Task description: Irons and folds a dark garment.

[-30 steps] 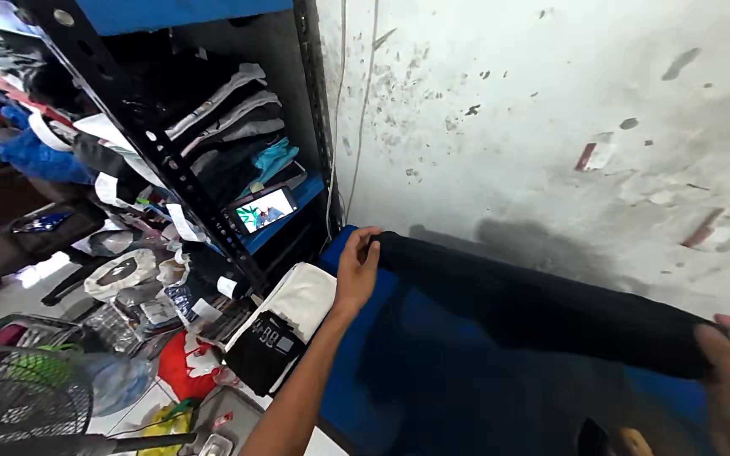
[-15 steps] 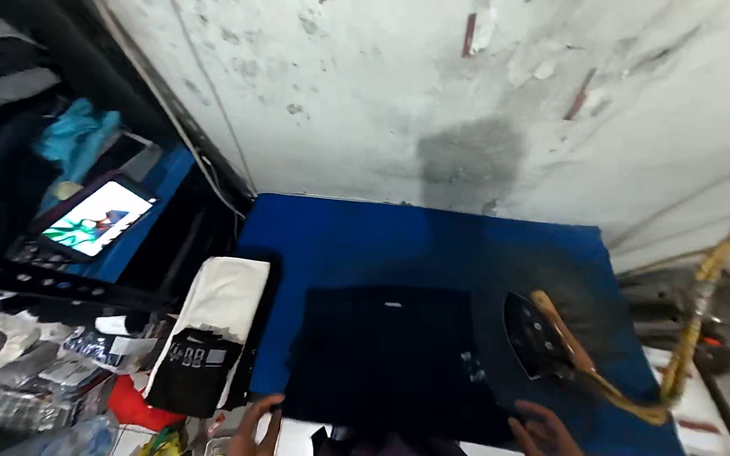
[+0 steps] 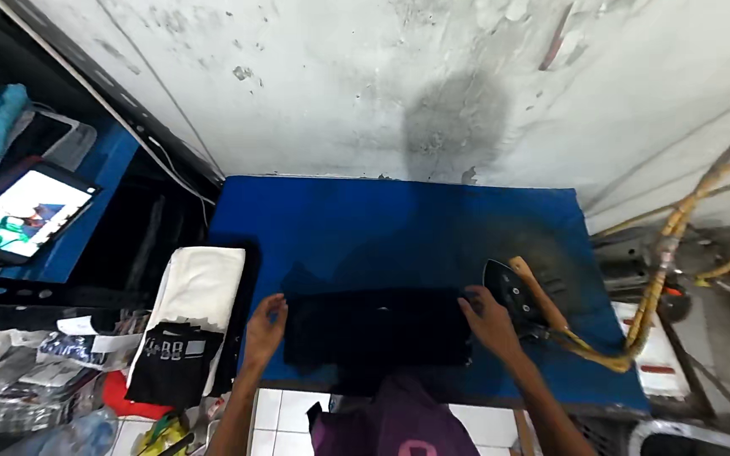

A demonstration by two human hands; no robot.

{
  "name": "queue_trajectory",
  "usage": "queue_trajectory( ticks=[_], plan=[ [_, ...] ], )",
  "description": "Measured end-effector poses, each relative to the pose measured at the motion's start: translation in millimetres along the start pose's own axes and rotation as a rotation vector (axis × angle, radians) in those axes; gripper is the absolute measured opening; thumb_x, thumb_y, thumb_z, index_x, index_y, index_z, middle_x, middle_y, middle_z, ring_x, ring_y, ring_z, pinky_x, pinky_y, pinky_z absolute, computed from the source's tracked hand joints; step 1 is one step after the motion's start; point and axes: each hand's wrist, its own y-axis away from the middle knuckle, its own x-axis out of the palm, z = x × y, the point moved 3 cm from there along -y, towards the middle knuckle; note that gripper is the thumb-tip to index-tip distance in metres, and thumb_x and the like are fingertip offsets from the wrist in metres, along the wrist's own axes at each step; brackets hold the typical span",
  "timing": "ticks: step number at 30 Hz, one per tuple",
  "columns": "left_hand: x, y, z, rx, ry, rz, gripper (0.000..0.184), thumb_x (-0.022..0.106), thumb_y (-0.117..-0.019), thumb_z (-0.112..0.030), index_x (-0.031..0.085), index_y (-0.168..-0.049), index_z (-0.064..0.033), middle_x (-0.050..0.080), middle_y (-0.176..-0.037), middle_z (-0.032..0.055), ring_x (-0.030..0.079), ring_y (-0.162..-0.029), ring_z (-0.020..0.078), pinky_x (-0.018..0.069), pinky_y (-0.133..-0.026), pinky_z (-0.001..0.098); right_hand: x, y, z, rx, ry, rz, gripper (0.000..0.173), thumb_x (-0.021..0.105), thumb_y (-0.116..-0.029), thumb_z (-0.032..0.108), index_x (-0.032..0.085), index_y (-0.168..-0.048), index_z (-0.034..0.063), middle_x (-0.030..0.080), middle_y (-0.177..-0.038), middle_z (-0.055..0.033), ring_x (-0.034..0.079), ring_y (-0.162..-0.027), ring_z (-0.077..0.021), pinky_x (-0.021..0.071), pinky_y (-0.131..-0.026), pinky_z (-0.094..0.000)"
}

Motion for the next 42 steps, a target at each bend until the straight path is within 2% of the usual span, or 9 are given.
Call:
queue_trajectory(
  ticks=[2,9,14,23,27,32,34,36,42],
  plan=[
    [1,-3,5,-0.026,-0.091,-0.012,0.04,0.059,-0.1024,-0.014,0.056,-0.138,0.0043,0.066,-0.129,0.0231,0.065,-0.117,0.0353,0.0524,-0.101,0.0509,8,-11,5,-0.042,0.159,-0.025,0.052,0.055,-0.1046,0.033,0.052,-0.145,0.0003,0.059,-0.14,-0.0243,0.057,-0.129,-0.0421,0.0438,-0.106,-0.0629],
    [18,69,52,-0.256,-0.257,0.15,0.04,0.058,-0.104,-0.024,0.062,-0.131,0.0049,0.067,-0.121,0.0276,0.067,-0.111,0.041,0.0518,-0.1,0.0566,88,33,-6,-0.436,0.242,-0.268,0.04,0.054,-0.1007,0.024,0.066,-0.131,0.0005,0.059,-0.143,-0.0194,0.055,-0.134,-0.0397,0.0452,-0.109,-0.0595],
    [31,86,77,-0.347,-0.135,0.098,0.039,0.065,-0.1007,-0.023,0.062,-0.126,0.0065,0.071,-0.108,0.0253,0.07,-0.098,0.0368,0.0549,-0.092,0.054,131,42,-40,-0.481,0.511,-0.25,0.078,0.029,-0.1039,0.053,0.04,-0.154,-0.0053,0.037,-0.162,-0.0228,0.034,-0.152,-0.0388,0.0209,-0.121,-0.0663],
    [9,93,92,-0.413,-0.255,0.119,0.032,0.055,-0.1053,-0.021,0.063,-0.127,0.0009,0.07,-0.113,0.0232,0.069,-0.107,0.0391,0.0528,-0.096,0.0583,117,42,-31,-0.464,0.448,-0.098,0.079,0.027,-0.1053,0.054,0.035,-0.156,-0.005,0.031,-0.164,-0.0243,0.027,-0.153,-0.0428,0.0134,-0.12,-0.0716],
    [9,78,78,-0.305,-0.22,0.043,0.038,0.062,-0.0952,-0.014,0.061,-0.13,0.0027,0.068,-0.118,0.0208,0.066,-0.111,0.0351,0.0524,-0.1,0.052,36,39,-23,-0.412,0.356,-0.223,0.058,0.048,-0.1041,0.035,0.05,-0.147,-0.0049,0.039,-0.158,-0.0285,0.037,-0.147,-0.0496,0.0193,-0.118,-0.0725],
    [18,36,51,-0.267,-0.157,-0.039,0.043,0.06,-0.1015,-0.03,0.062,-0.131,0.0018,0.066,-0.125,0.0214,0.065,-0.116,0.0337,0.0509,-0.104,0.0494,-69,18,-68,-0.013,0.485,-0.522,0.074,0.053,-0.1015,0.041,0.035,-0.154,-0.0069,0.034,-0.155,-0.0384,0.033,-0.143,-0.0597,0.0205,-0.111,-0.0788],
    [30,17,47,-0.3,-0.135,-0.041,0.054,0.061,-0.1008,-0.04,0.06,-0.134,0.0026,0.063,-0.13,0.0237,0.061,-0.122,0.0372,0.0472,-0.107,0.0517,-76,8,-86,0.072,0.497,-0.372,0.074,0.048,-0.1046,0.047,0.04,-0.149,-0.0119,0.039,-0.147,-0.0442,0.039,-0.136,-0.0633,0.0288,-0.105,-0.0801],
    [41,1,44,-0.351,-0.094,-0.059,0.059,0.064,-0.0983,-0.044,0.06,-0.134,0.0023,0.063,-0.13,0.024,0.059,-0.124,0.038,0.0455,-0.108,0.0523,-78,0,-94,0.053,0.44,-0.226,0.064,0.049,-0.1069,0.04,0.047,-0.142,-0.0136,0.048,-0.138,-0.0437,0.049,-0.128,-0.0607,0.0402,-0.103,-0.073],
    [36,-23,43,-0.431,0.048,-0.105,0.034,0.067,-0.0996,-0.025,0.067,-0.122,0.0003,0.07,-0.115,0.0183,0.067,-0.109,0.0296,0.0517,-0.1,0.0475,-76,-13,-98,0.092,0.127,-0.239,0.067,0.066,-0.0999,0.031,0.04,-0.148,-0.0074,0.062,-0.121,-0.037,0.064,-0.108,-0.0524,0.049,-0.094,-0.0683]
  ],
)
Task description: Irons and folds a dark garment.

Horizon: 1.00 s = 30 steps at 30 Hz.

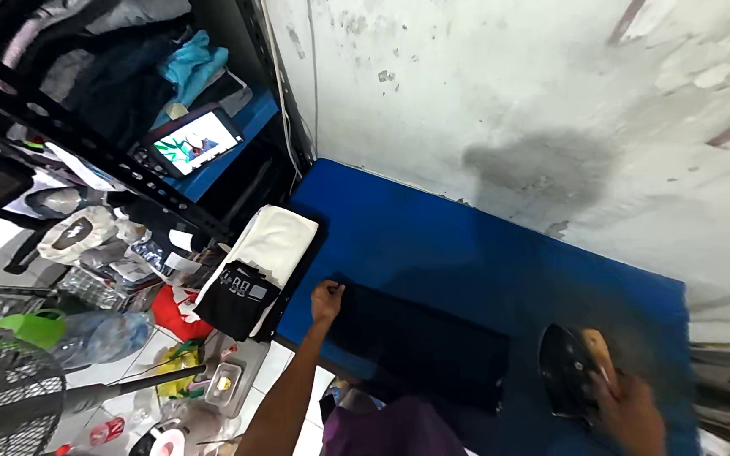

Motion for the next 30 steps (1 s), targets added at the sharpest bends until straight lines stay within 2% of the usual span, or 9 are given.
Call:
queue_trajectory(
  ticks=[3,7,10,13,16,17,19,25,30],
  plan=[
    [-6,6,11,0.062,0.054,-0.025,0.029,0.064,-0.1008,-0.019,0.066,-0.123,0.0001,0.07,-0.113,0.0187,0.069,-0.105,0.0287,0.0535,-0.097,0.0458,-3,8,27,0.276,-0.272,0.032,0.061,0.076,-0.0915,0.017,0.046,-0.138,-0.0076,0.068,-0.098,-0.0196,0.07,-0.076,-0.0241,0.0608,-0.072,-0.0433],
    [-27,44,51,0.048,-0.1,0.004,0.05,0.06,-0.1022,-0.036,0.059,-0.133,0.0029,0.067,-0.121,0.0232,0.066,-0.112,0.037,0.0515,-0.1,0.0545,4,51,78,0.303,-0.699,0.297,0.028,0.058,-0.0971,0.007,0.05,-0.122,-0.0005,0.066,-0.079,-0.0065,0.067,-0.062,-0.0144,0.0592,-0.056,-0.0291],
    [-27,83,78,0.01,-0.228,0.101,0.056,0.057,-0.102,-0.046,0.064,-0.127,0.0038,0.066,-0.123,0.0258,0.065,-0.114,0.0411,0.0501,-0.099,0.0605,40,96,138,0.253,-0.911,0.463,0.037,0.053,-0.0958,0.017,0.046,-0.128,0.0019,0.066,-0.083,-0.0076,0.064,-0.06,-0.0135,0.0559,-0.051,-0.0269],
    [-16,91,93,0.044,-0.055,0.099,0.036,0.063,-0.1014,-0.024,0.068,-0.115,0.0083,0.069,-0.111,0.0267,0.068,-0.104,0.0381,0.0525,-0.096,0.0558,102,137,220,0.243,-0.688,0.515,0.059,0.062,-0.1033,0.033,0.038,-0.147,0.0017,0.06,-0.073,-0.0067,0.056,-0.054,-0.0137,0.0523,-0.049,-0.0313],
    [-20,85,110,0.047,0.165,0.023,0.026,0.059,-0.1016,-0.012,0.065,-0.116,0.0094,0.069,-0.105,0.0256,0.069,-0.096,0.0343,0.0557,-0.09,0.0518,174,160,252,0.061,-0.406,0.608,0.086,0.063,-0.1006,0.044,0.018,-0.158,-0.0025,0.067,-0.085,-0.0131,0.067,-0.068,-0.0202,0.0599,-0.067,-0.0407],
    [-23,82,116,0.034,0.217,0.011,0.026,0.058,-0.102,-0.012,0.065,-0.116,0.0089,0.068,-0.105,0.0254,0.069,-0.094,0.0338,0.0566,-0.086,0.052,189,161,254,0.008,-0.294,0.625,0.09,0.061,-0.0997,0.05,0.018,-0.159,-0.0031,0.071,-0.095,-0.0168,0.071,-0.08,-0.0256,0.0607,-0.08,-0.0471],
    [-35,78,126,0.0,0.277,0.016,0.026,0.057,-0.103,-0.013,0.064,-0.118,0.0079,0.069,-0.105,0.0244,0.069,-0.091,0.0326,0.0579,-0.081,0.0516,194,157,253,-0.052,-0.17,0.605,0.087,0.056,-0.1,0.057,0.027,-0.159,-0.0007,0.072,-0.101,-0.0182,0.072,-0.09,-0.0311,0.0582,-0.088,-0.0531],
    [-36,76,111,-0.033,0.255,0.063,0.042,0.051,-0.1084,-0.028,0.059,-0.127,0.008,0.071,-0.108,0.023,0.072,-0.091,0.0321,0.0584,-0.081,0.052,118,109,179,0.033,-0.037,0.287,0.061,0.047,-0.1066,0.05,0.056,-0.14,-0.0009,0.072,-0.105,-0.0231,0.071,-0.096,-0.0383,0.0561,-0.088,-0.0576],
    [-6,72,76,0.025,-0.083,0.021,0.053,0.071,-0.0973,-0.034,0.062,-0.125,0.01,0.068,-0.111,0.0306,0.066,-0.105,0.0449,0.0496,-0.096,0.0621,51,59,76,0.214,0.031,0.136,0.067,0.035,-0.1085,0.054,0.068,-0.115,-0.0037,0.069,-0.1,-0.0262,0.069,-0.095,-0.0412,0.0536,-0.086,-0.06]
  ],
)
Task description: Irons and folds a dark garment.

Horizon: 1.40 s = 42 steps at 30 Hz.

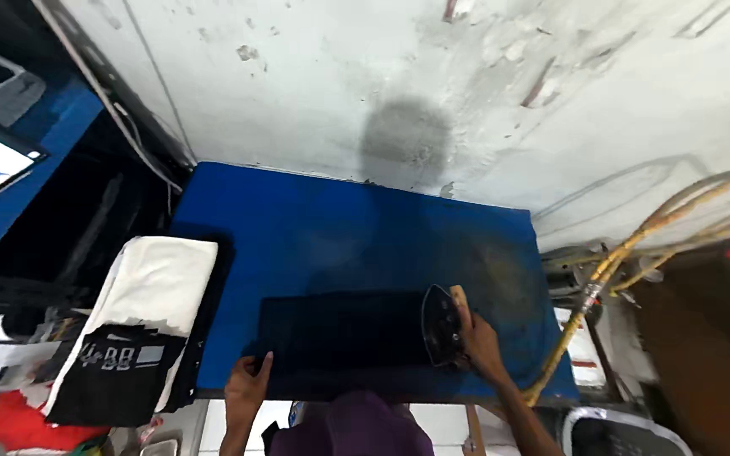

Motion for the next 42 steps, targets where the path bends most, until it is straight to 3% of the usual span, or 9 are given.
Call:
queue_trajectory(
  ticks=[6,9,12,16,19,24,27,35,42],
  plan=[
    [-6,17,-49,0.162,0.088,-0.013,0.035,0.066,-0.0983,-0.015,0.061,-0.115,0.0154,0.063,-0.112,0.0342,0.062,-0.105,0.0424,0.0489,-0.094,0.0581,-42,-49,-48,0.184,-0.055,-0.019,0.076,0.04,-0.1048,0.061,0.059,-0.126,-0.0092,0.067,-0.113,-0.0308,0.067,-0.107,-0.0437,0.0519,-0.093,-0.0603],
    [-1,51,-112,0.439,0.204,-0.025,0.025,0.064,-0.0941,-0.008,0.06,-0.103,0.0151,0.063,-0.121,0.0307,0.062,-0.114,0.0321,0.0505,-0.098,0.0456,-46,-62,-58,0.219,-0.257,0.021,0.077,0.047,-0.1014,0.064,0.056,-0.127,-0.0078,0.066,-0.097,-0.0218,0.067,-0.08,-0.0321,0.0562,-0.076,-0.0519],
    [38,87,-174,0.628,0.196,0.128,0.034,0.067,-0.0932,-0.012,0.063,-0.111,0.0165,0.053,-0.142,0.0331,0.056,-0.13,0.038,0.0471,-0.108,0.0474,-48,-67,-60,0.189,-0.362,0.039,0.073,0.05,-0.1015,0.062,0.054,-0.128,-0.0059,0.064,-0.087,-0.0152,0.063,-0.067,-0.0236,0.056,-0.066,-0.0443],
    [133,125,-218,0.684,0.089,0.58,0.037,0.072,-0.0936,-0.025,0.066,-0.116,0.0037,0.049,-0.152,0.0197,0.059,-0.128,0.0247,0.055,-0.1,0.0379,-47,-73,-67,0.197,-0.371,0.054,0.078,0.05,-0.1001,0.064,0.049,-0.133,-0.0063,0.066,-0.09,-0.0156,0.065,-0.07,-0.0237,0.0575,-0.07,-0.0441],
    [176,141,-209,0.808,-0.069,0.769,0.039,0.071,-0.0948,-0.03,0.068,-0.123,-0.0035,0.049,-0.153,0.0143,0.057,-0.132,0.0223,0.0536,-0.103,0.037,-47,-73,-71,0.241,-0.405,0.054,0.085,0.053,-0.0966,0.068,0.046,-0.137,-0.0071,0.067,-0.094,-0.0172,0.067,-0.074,-0.0253,0.0581,-0.073,-0.045],
    [144,133,-152,0.939,-0.334,0.452,0.033,0.073,-0.0913,-0.028,0.073,-0.115,-0.0049,0.068,-0.122,0.0183,0.064,-0.117,0.0366,0.053,-0.098,0.0525,-51,-70,-71,0.255,-0.444,0.071,0.084,0.055,-0.0979,0.065,0.04,-0.14,-0.0061,0.066,-0.091,-0.0126,0.066,-0.07,-0.0194,0.0579,-0.07,-0.0387],
    [127,118,-112,0.827,-0.459,0.431,0.04,0.075,-0.0904,-0.027,0.069,-0.119,0.001,0.065,-0.123,0.0254,0.063,-0.115,0.0438,0.0526,-0.095,0.057,-50,-66,-68,0.25,-0.461,0.082,0.077,0.055,-0.0998,0.061,0.043,-0.135,-0.0067,0.063,-0.084,-0.0092,0.064,-0.065,-0.0162,0.057,-0.066,-0.0348],
    [126,95,-65,0.839,-0.181,0.26,0.013,0.066,-0.0915,-0.008,0.073,-0.098,0.0001,0.07,-0.1,0.0183,0.071,-0.089,0.0308,0.0602,-0.082,0.0453,-35,21,25,0.077,-0.542,0.16,0.073,0.061,-0.0994,0.054,0.038,-0.14,-0.0025,0.062,-0.075,-0.0051,0.06,-0.056,-0.0134,0.0552,-0.055,-0.0324],
    [72,91,-33,0.663,-0.042,0.264,0.017,0.065,-0.0923,-0.002,0.069,-0.105,0.0091,0.069,-0.098,0.0232,0.07,-0.083,0.029,0.0607,-0.078,0.0424,73,72,111,-0.129,-0.01,0.382,0.1,0.05,-0.0939,0.074,0.026,-0.16,0.0021,0.071,-0.114,-0.0232,0.07,-0.106,-0.0402,0.0549,-0.093,-0.0591]
  ],
)
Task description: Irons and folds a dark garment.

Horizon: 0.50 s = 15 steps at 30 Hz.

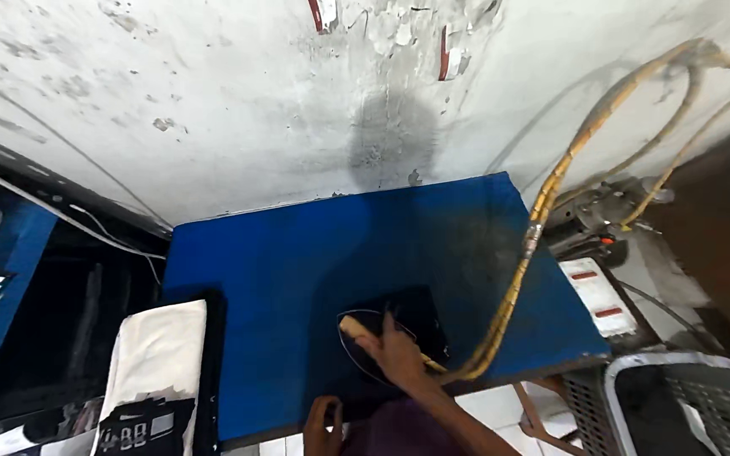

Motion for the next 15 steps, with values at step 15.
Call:
queue_trajectory(
  ticks=[15],
  plan=[
    [3,-42,-18,-0.25,0.133,0.047,0.034,0.059,-0.1026,-0.014,0.061,-0.128,0.0081,0.071,-0.113,0.0231,0.073,-0.095,0.0311,0.06,-0.087,0.0483,-148,-50,-159,0.304,-0.083,-0.337,0.082,0.043,-0.0993,0.07,0.057,-0.132,-0.004,0.067,-0.115,-0.0287,0.068,-0.106,-0.0442,0.054,-0.09,-0.0623]
  ],
)
